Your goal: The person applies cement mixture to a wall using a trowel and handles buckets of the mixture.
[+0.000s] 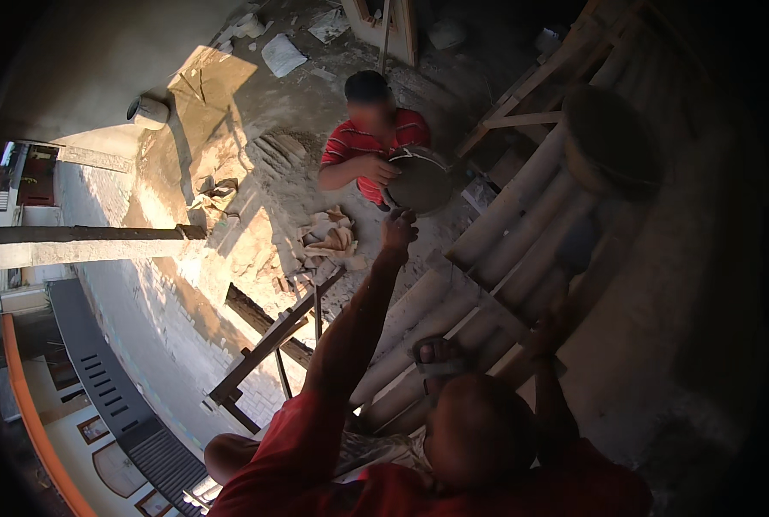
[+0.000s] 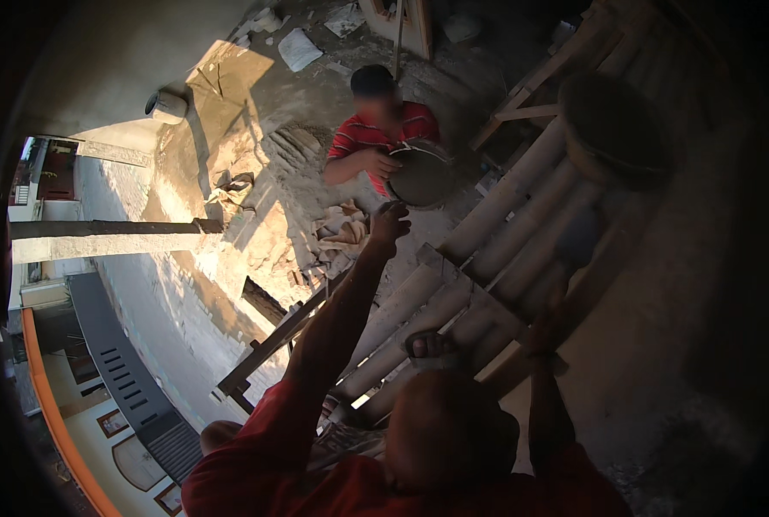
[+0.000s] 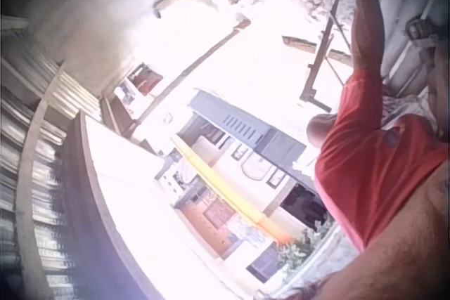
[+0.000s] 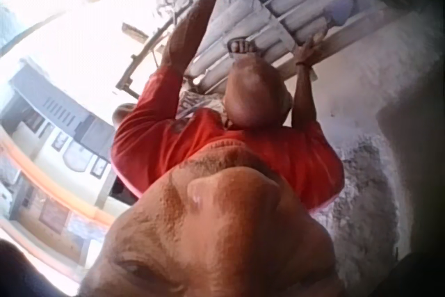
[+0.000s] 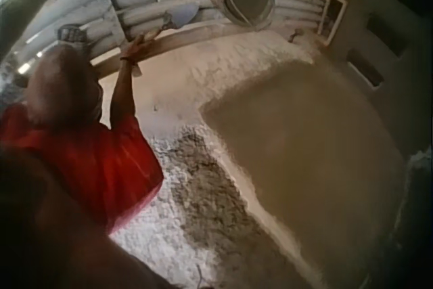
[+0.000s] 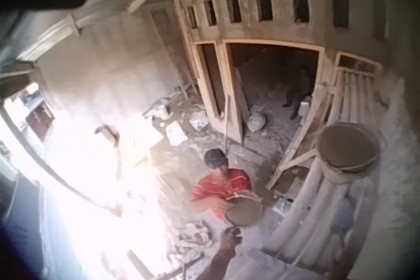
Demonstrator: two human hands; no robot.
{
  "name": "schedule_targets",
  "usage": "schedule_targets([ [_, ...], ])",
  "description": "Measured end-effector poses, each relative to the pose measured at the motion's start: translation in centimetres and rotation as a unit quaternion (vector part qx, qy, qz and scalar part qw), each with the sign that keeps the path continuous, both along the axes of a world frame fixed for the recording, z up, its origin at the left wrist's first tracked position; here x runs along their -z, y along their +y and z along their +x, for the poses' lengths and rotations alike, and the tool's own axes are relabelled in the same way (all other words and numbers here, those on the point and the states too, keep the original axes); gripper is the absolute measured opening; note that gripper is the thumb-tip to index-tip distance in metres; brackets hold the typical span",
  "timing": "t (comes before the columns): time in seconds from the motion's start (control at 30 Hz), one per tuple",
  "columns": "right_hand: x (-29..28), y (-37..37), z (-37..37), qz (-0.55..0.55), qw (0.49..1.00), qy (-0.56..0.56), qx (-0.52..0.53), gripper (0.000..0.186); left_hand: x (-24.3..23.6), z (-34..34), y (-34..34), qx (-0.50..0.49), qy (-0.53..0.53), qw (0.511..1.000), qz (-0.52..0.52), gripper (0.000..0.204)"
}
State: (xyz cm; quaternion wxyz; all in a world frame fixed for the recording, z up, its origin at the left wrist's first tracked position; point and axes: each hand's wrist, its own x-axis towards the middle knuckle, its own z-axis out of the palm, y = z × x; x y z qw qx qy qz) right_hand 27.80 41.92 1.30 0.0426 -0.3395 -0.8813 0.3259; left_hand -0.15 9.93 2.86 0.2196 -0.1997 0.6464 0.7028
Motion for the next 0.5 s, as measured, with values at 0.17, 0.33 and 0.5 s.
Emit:
schedule_targets([
  [0.17, -0.6, -0.2, 0.3, -0.051, 0.998, -0.023, 0.032, 0.055, 5.2, -4.4, 2.9, -0.030, -0.119, 0.983, 0.134, 0.047],
  [0.33, -0.8, -0.8, -0.5, -0.098, 0.992, -0.045, 0.059, 0.057, 7.9, -5.6, 2.9, 0.049, 0.002, 0.998, -0.039, 0.046],
  [0.5, -2.2, -0.9, -0.1, -0.121, 0.988, -0.041, 0.090, 0.058, 5.2, -8.2, 6.1, -0.212, -0.210, 0.947, 0.117, 0.046],
])
